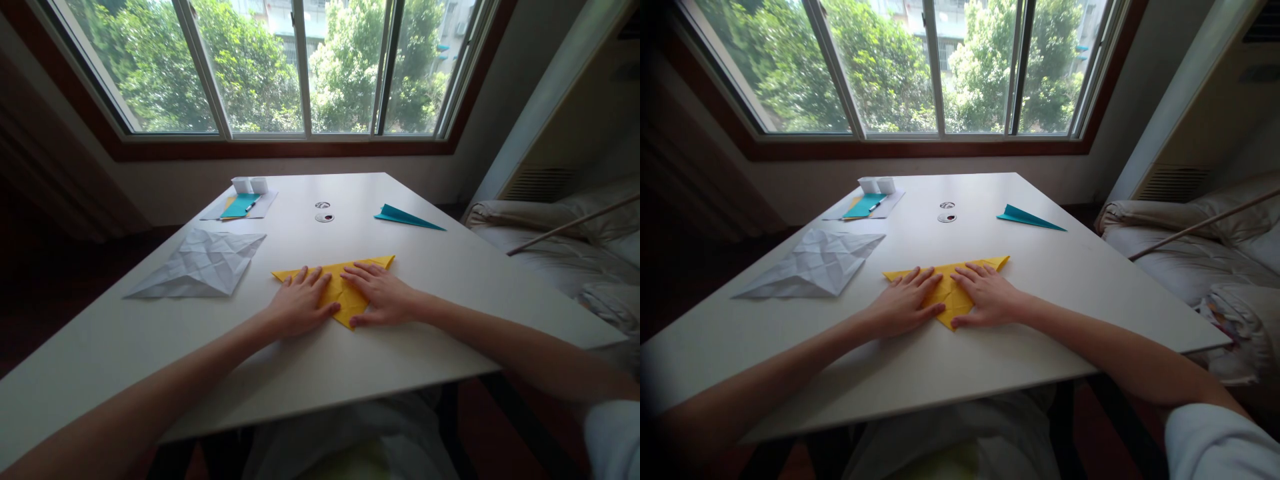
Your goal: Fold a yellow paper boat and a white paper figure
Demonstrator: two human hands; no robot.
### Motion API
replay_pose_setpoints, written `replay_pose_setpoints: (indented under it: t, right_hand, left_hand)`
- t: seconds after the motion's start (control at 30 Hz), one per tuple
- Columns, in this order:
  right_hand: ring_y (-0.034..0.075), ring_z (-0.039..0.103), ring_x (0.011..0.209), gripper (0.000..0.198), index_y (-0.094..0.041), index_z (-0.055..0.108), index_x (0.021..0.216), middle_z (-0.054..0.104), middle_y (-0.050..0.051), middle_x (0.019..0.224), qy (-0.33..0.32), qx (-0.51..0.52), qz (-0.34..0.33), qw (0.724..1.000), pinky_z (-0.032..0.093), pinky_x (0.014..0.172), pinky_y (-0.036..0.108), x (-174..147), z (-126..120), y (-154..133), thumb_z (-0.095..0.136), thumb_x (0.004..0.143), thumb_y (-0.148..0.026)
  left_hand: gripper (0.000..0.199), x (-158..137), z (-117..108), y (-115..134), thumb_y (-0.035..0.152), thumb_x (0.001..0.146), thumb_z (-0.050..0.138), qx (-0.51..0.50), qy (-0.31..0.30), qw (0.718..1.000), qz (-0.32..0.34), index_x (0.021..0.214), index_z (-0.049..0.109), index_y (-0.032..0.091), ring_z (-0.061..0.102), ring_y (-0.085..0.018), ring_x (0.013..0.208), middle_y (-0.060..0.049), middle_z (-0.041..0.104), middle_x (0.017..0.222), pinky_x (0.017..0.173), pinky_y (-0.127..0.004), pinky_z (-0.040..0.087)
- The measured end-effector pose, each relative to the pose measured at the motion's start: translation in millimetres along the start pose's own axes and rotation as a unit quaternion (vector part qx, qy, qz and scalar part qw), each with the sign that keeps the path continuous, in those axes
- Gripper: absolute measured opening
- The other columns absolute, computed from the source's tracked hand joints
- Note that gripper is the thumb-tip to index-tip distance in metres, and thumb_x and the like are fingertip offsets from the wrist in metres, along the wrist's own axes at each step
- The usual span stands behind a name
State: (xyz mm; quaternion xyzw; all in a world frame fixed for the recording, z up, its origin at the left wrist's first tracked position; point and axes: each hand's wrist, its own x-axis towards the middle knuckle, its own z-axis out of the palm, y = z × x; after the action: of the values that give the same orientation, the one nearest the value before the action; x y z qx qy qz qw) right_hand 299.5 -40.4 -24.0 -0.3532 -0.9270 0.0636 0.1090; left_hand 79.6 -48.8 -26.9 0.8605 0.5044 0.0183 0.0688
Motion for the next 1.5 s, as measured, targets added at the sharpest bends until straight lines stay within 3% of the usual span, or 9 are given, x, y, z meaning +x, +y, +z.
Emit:
replay_pose_setpoints:
  t: [0.13, 0.33, 0.47, 0.7, 0.87, 1.03, 1.2, 1.33, 1.5]
  right_hand:
    - [0.032, 0.013, 0.134, 0.100, -0.014, 0.019, 0.141, 0.021, 0.013, 0.146, -0.058, 0.011, -0.001, 0.998, 0.010, 0.107, 0.051, 4, -1, 5, 0.042, 0.066, -0.076]
    - [0.028, 0.009, 0.136, 0.099, -0.013, 0.012, 0.142, 0.012, 0.011, 0.148, -0.125, 0.046, 0.032, 0.991, 0.006, 0.110, 0.044, 9, -3, 11, 0.036, 0.069, -0.076]
    - [0.025, 0.007, 0.136, 0.088, -0.013, 0.012, 0.142, 0.009, 0.011, 0.148, -0.131, 0.051, 0.104, 0.985, 0.009, 0.110, 0.042, 7, -3, 19, 0.022, 0.078, -0.071]
    - [0.027, 0.010, 0.135, 0.094, -0.007, 0.012, 0.142, 0.010, 0.014, 0.148, -0.160, 0.017, 0.223, 0.961, 0.014, 0.110, 0.042, -1, -13, 32, 0.019, 0.076, -0.073]
    - [0.031, 0.013, 0.135, 0.097, -0.009, 0.014, 0.142, 0.013, 0.013, 0.147, -0.174, -0.032, 0.273, 0.945, 0.011, 0.108, 0.052, -5, -19, 36, 0.019, 0.073, -0.076]
    - [0.030, 0.010, 0.135, 0.100, -0.007, 0.009, 0.142, 0.009, 0.012, 0.148, -0.182, -0.057, 0.267, 0.945, 0.008, 0.107, 0.056, -7, -17, 37, 0.016, 0.071, -0.078]
    - [0.032, 0.014, 0.134, 0.101, -0.008, 0.011, 0.142, 0.012, 0.013, 0.147, -0.178, -0.063, 0.258, 0.948, 0.014, 0.106, 0.055, -10, -19, 39, 0.020, 0.070, -0.078]
    - [0.033, 0.026, 0.130, 0.100, -0.008, 0.024, 0.139, 0.025, 0.017, 0.144, -0.157, -0.060, 0.209, 0.963, 0.024, 0.105, 0.048, -11, -26, 48, 0.033, 0.068, -0.077]
    - [0.031, 0.037, 0.123, 0.088, -0.016, 0.038, 0.134, 0.042, 0.013, 0.135, -0.110, -0.011, 0.097, 0.989, 0.031, 0.102, 0.042, -8, -38, 65, 0.052, 0.065, -0.069]
  left_hand:
    - [0.074, 0, -3, 0, 0.071, 0.077, 0.026, 0.010, 0.002, 1.000, -0.004, 0.135, 0.030, 0.025, 0.021, -0.035, 0.131, -0.007, 0.029, 0.144, 0.102, -0.051, 0.023]
    - [0.075, 0, -8, -1, 0.073, 0.074, 0.029, 0.021, 0.001, 1.000, -0.010, 0.133, 0.033, 0.028, 0.024, -0.034, 0.129, -0.006, 0.029, 0.143, 0.100, -0.049, 0.027]
    - [0.076, -1, -9, -1, 0.075, 0.074, 0.026, 0.024, -0.004, 1.000, -0.013, 0.133, 0.034, 0.028, 0.024, -0.035, 0.129, -0.007, 0.029, 0.143, 0.100, -0.050, 0.027]
    - [0.079, -1, -10, -2, 0.078, 0.072, 0.022, 0.029, -0.012, 0.999, -0.022, 0.134, 0.032, 0.029, 0.023, -0.036, 0.130, -0.006, 0.027, 0.144, 0.099, -0.051, 0.027]
    - [0.086, -3, -11, -1, 0.080, 0.069, 0.020, 0.043, -0.016, 0.998, -0.046, 0.135, 0.031, 0.027, 0.024, -0.037, 0.129, -0.009, 0.027, 0.144, 0.097, -0.051, 0.029]
    - [0.090, -2, -16, -3, 0.078, 0.071, 0.018, 0.065, -0.043, 0.992, -0.097, 0.139, 0.025, 0.020, 0.028, -0.037, 0.128, -0.015, 0.029, 0.143, 0.095, -0.049, 0.032]
    - [0.084, -3, -29, -13, 0.068, 0.077, 0.028, 0.085, -0.087, 0.978, -0.170, 0.141, 0.016, 0.015, 0.037, -0.035, 0.122, -0.020, 0.032, 0.139, 0.091, -0.046, 0.036]
    - [0.081, -5, -33, -22, 0.065, 0.078, 0.028, 0.093, -0.095, 0.980, -0.148, 0.141, 0.016, 0.016, 0.042, -0.035, 0.118, -0.019, 0.037, 0.137, 0.090, -0.051, 0.035]
    - [0.076, -1, -34, -35, 0.064, 0.081, 0.023, 0.083, -0.097, 0.985, -0.114, 0.141, 0.016, 0.019, 0.027, -0.033, 0.129, -0.015, 0.024, 0.145, 0.098, -0.058, 0.021]
